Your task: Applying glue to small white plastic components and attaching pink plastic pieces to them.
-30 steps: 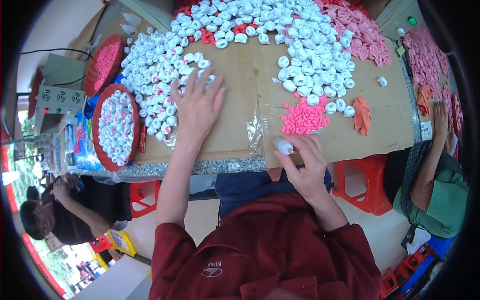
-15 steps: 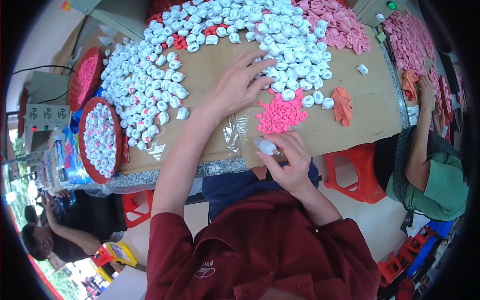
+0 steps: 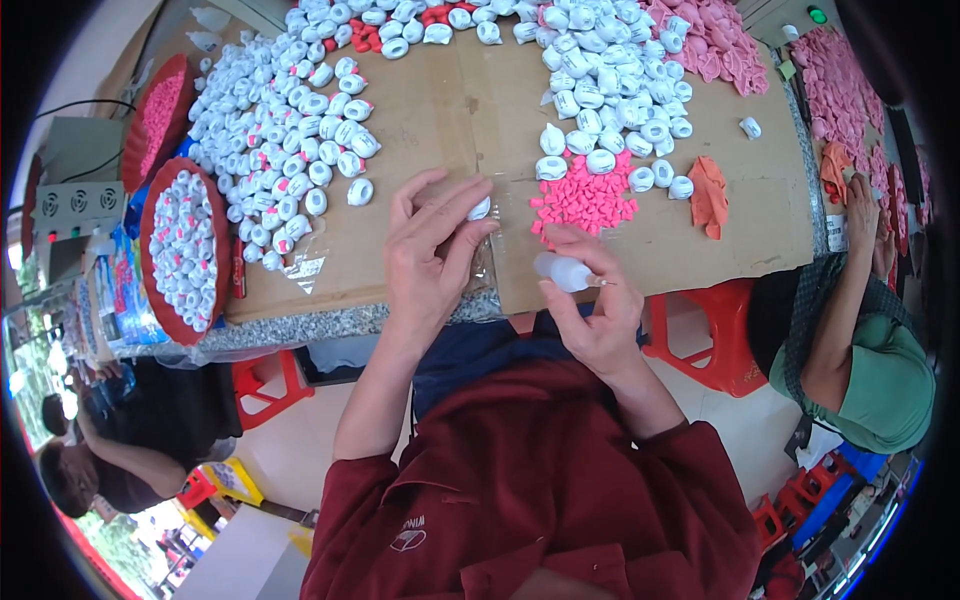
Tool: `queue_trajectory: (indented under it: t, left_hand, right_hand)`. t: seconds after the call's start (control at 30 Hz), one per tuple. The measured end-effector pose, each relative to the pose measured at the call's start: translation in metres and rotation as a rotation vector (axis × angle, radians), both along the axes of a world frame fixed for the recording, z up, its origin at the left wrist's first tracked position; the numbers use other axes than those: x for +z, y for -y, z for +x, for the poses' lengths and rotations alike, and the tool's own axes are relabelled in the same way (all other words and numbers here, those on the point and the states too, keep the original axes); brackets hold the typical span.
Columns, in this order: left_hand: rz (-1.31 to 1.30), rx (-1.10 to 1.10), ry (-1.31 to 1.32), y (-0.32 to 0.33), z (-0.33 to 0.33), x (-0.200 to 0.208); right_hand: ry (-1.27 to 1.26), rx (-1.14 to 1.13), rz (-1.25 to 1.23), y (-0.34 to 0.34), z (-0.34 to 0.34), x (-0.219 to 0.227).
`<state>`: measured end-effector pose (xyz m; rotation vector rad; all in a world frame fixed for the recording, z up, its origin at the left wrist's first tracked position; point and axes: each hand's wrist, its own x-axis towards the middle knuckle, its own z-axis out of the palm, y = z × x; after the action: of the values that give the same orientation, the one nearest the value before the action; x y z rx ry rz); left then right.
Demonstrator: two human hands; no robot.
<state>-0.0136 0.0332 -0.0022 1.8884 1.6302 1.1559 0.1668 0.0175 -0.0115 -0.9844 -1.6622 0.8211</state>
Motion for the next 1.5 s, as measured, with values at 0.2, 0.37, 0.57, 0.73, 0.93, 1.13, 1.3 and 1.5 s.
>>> queue_trajectory:
  t: [0.2, 0.37, 0.57, 0.73, 0.93, 1.13, 1.3, 1.5]
  left_hand:
    - [-0.045, -0.004, 0.358, 0.007, 0.002, 0.005]
    - [-0.369, 0.014, 1.285, 0.017, 0.004, 0.027]
    - [-0.328, -0.079, 1.242, 0.031, -0.005, 0.003]
    - [-0.264, -0.075, 1.202, 0.034, -0.002, 0.001]
    - [-0.242, -0.07, 1.163, 0.035, 0.001, 0.003]
    - [-0.221, -0.057, 1.122, 0.036, 0.004, 0.005]
    - [-0.22, -0.042, 1.121, 0.035, 0.004, 0.005]
    - [-0.231, -0.035, 1.116, 0.034, 0.005, 0.003]
  right_hand:
    - [-0.158, 0.018, -0.281, 0.013, 0.007, 0.012]
    - [-0.019, 0.085, -0.193, 0.009, 0.021, 0.028]
    - [-0.134, 0.099, -0.3, 0.011, 0.022, 0.033]
    - [-0.135, 0.071, -0.342, 0.01, 0.018, 0.035]
    - [-0.121, 0.079, -0.361, 0.009, 0.016, 0.033]
    - [-0.122, 0.072, -0.383, 0.01, 0.014, 0.033]
    - [-0.115, 0.061, -0.376, 0.009, 0.017, 0.034]
    - [-0.122, 0.085, -0.408, 0.01, 0.017, 0.033]
